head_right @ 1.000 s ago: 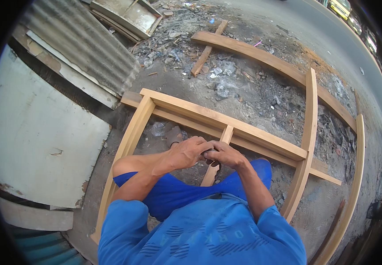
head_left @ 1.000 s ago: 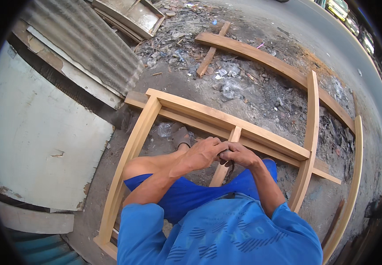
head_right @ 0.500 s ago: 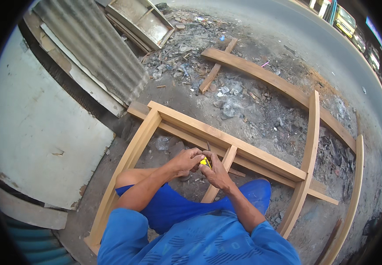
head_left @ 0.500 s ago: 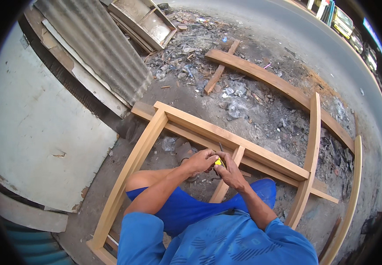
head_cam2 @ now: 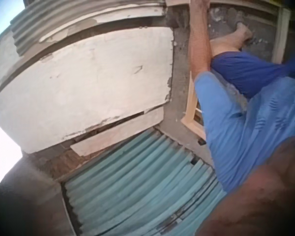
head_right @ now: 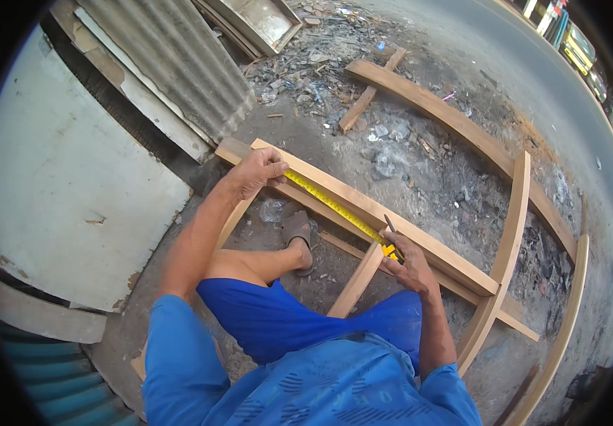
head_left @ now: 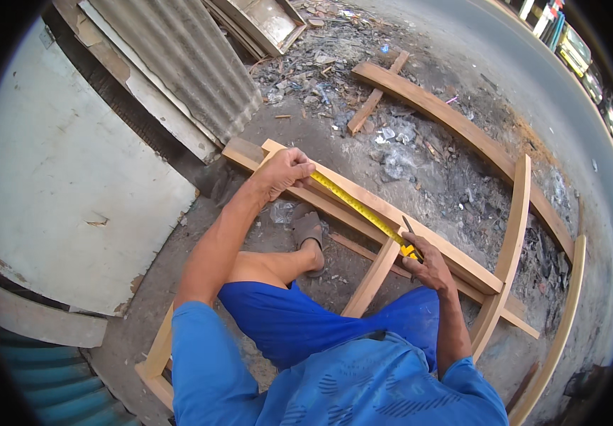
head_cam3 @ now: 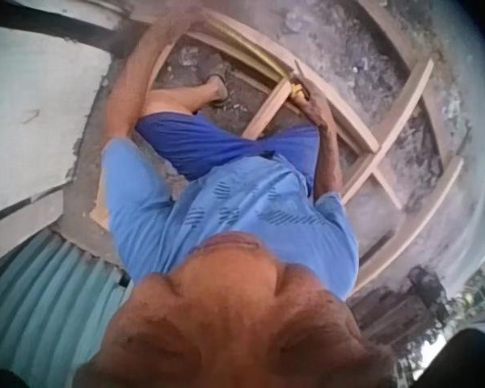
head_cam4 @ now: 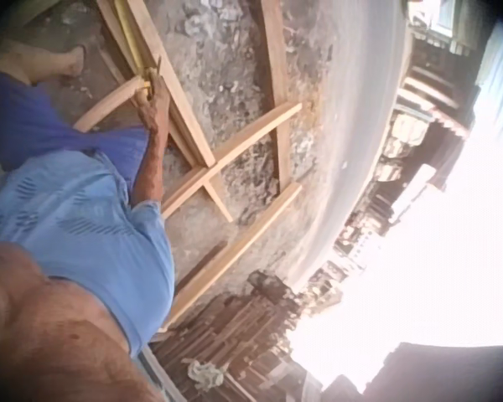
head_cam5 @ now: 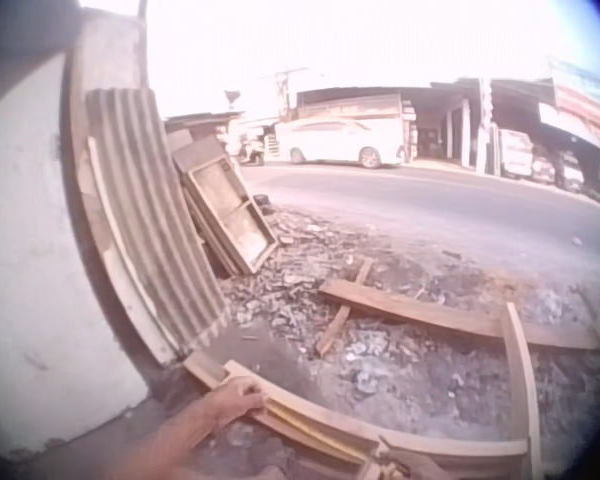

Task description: The person measures and marks a wooden frame assembly using a tape measure, a speed square, and a pencil. The person uses the speed square to draw straight lines across the wood members and extends the tape measure to verify dimensions.

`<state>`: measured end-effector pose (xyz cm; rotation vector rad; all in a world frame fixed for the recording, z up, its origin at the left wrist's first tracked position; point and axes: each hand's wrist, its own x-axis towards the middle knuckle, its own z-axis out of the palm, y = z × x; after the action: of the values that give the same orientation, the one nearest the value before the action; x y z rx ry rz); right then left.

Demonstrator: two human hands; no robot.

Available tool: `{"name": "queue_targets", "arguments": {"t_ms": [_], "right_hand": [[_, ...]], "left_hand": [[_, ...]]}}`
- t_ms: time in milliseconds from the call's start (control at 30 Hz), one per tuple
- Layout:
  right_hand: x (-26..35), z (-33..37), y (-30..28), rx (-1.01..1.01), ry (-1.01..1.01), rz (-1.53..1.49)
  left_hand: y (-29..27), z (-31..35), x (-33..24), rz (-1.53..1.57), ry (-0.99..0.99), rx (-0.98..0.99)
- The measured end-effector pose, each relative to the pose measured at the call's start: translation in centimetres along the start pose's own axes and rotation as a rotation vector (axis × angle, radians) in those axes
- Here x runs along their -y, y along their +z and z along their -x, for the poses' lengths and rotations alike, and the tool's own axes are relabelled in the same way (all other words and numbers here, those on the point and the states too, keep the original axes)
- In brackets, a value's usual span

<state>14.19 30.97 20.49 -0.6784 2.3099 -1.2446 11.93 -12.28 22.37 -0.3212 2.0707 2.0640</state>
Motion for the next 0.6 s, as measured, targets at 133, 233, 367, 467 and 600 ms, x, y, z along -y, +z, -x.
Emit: {"name": "queue_targets", "arguments": {"t_ms": [133, 233, 367, 467, 600], "right_hand": [[-4.8, 1.7, -4.6, -0.082, 0.135, 0.188], [-6.5, 1.4, -3.7, -0.101, 0.195, 0.260], [-7.3, -2.0, -1.2, -0.116, 0.222, 0.341], [-7.7, -5.8, 0.0, -0.130, 0.219, 0.420], [-8.7, -10.2, 1.9, -0.154, 0.182, 0.466]], "left_hand": [[-10.6, -4.1, -0.1, 0.003, 0.042, -0.341], [-12.3, -7.6, 4.2, 0.140, 0.045, -0.373], [-13.6, -12.1, 12.3, -0.088, 0.082, -0.348], [-14.9, -14.7, 16.1, -0.495, 0.104, -0.463], [-17.3, -17.3, 19.4, -0.834, 0.216, -0.535]]}}
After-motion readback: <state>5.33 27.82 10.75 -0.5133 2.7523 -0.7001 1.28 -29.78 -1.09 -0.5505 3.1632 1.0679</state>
